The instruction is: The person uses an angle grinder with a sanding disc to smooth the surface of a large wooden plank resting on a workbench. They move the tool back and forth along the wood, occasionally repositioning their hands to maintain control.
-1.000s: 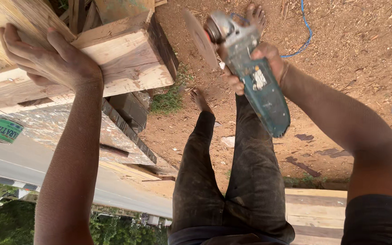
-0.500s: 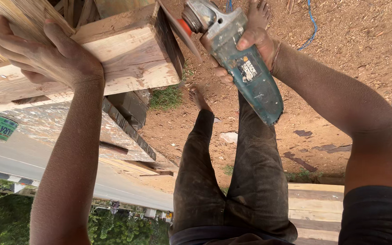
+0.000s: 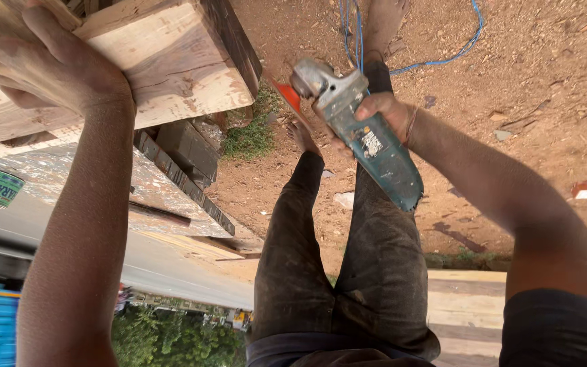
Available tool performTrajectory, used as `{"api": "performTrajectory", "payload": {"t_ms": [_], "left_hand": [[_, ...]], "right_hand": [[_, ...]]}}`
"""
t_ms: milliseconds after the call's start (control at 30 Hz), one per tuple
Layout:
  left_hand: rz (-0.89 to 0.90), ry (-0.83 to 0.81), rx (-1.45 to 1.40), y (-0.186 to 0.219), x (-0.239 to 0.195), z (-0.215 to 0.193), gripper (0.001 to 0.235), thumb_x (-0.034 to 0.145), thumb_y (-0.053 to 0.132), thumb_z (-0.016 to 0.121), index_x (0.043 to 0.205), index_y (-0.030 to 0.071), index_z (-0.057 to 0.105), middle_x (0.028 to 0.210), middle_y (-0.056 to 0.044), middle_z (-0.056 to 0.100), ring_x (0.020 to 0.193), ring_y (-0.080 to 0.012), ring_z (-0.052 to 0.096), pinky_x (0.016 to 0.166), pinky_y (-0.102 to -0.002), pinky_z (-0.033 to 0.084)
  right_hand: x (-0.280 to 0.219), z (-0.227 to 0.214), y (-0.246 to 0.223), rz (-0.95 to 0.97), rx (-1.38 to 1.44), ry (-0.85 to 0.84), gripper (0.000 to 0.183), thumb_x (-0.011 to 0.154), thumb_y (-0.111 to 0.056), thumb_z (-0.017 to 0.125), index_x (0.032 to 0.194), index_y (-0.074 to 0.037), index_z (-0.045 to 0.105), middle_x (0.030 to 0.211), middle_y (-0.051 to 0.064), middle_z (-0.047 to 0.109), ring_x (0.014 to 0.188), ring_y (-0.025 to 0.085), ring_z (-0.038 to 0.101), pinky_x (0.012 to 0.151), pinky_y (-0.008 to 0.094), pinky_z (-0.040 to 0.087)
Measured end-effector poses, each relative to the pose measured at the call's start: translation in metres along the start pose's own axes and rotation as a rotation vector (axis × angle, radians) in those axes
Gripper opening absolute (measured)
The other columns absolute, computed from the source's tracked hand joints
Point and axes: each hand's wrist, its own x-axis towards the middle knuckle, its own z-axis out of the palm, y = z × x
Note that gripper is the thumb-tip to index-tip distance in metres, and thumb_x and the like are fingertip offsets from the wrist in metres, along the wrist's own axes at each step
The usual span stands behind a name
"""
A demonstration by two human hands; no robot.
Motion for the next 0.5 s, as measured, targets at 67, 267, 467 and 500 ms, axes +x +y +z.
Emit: {"api": "performTrajectory", "payload": {"t_ms": [67,267,467,500], "left_hand": [[-0.023,-0.017,0.029,0.005,0.004,-0.004,0.07,0.107,0.061,0.043,0.157,0.015,0.024,0.159,-0.007,0.035,0.147,-0.0213,0.038,0.128,-0.053,0.027],[-0.037,-0.056,0.103,-0.014,0.008,0.015,0.063,0.11,0.057,0.04,0.154,0.013,0.029,0.159,-0.012,0.027,0.149,-0.0205,0.028,0.13,-0.054,0.011],[-0.103,-0.138,0.321,-0.023,0.01,0.027,0.063,0.106,0.063,0.044,0.145,0.014,0.04,0.147,-0.014,0.027,0.143,-0.0232,0.027,0.125,-0.054,0.01],[-0.122,-0.151,0.303,-0.022,0.005,0.021,0.063,0.105,0.063,0.044,0.145,0.014,0.04,0.147,-0.014,0.027,0.143,-0.0232,0.027,0.125,-0.054,0.01]], "right_hand": [[-0.004,-0.007,0.018,-0.002,-0.049,0.113,0.065,0.074,-0.03,0.076,0.125,0.007,0.062,0.1,0.023,0.071,0.084,0.032,0.07,0.079,0.043,0.058],[-0.004,-0.014,0.092,-0.277,0.062,0.236,0.063,0.076,-0.028,0.074,0.129,0.004,0.059,0.108,0.021,0.07,0.092,0.033,0.07,0.083,0.044,0.057],[0.054,0.02,0.132,-0.784,0.012,0.025,0.061,0.079,-0.022,0.078,0.132,0.0,0.056,0.115,0.015,0.066,0.108,0.03,0.068,0.101,0.045,0.057],[0.069,0.025,0.135,-0.868,-0.067,0.013,0.06,0.08,-0.021,0.079,0.132,-0.002,0.055,0.115,0.014,0.065,0.107,0.029,0.067,0.098,0.045,0.057]]}}
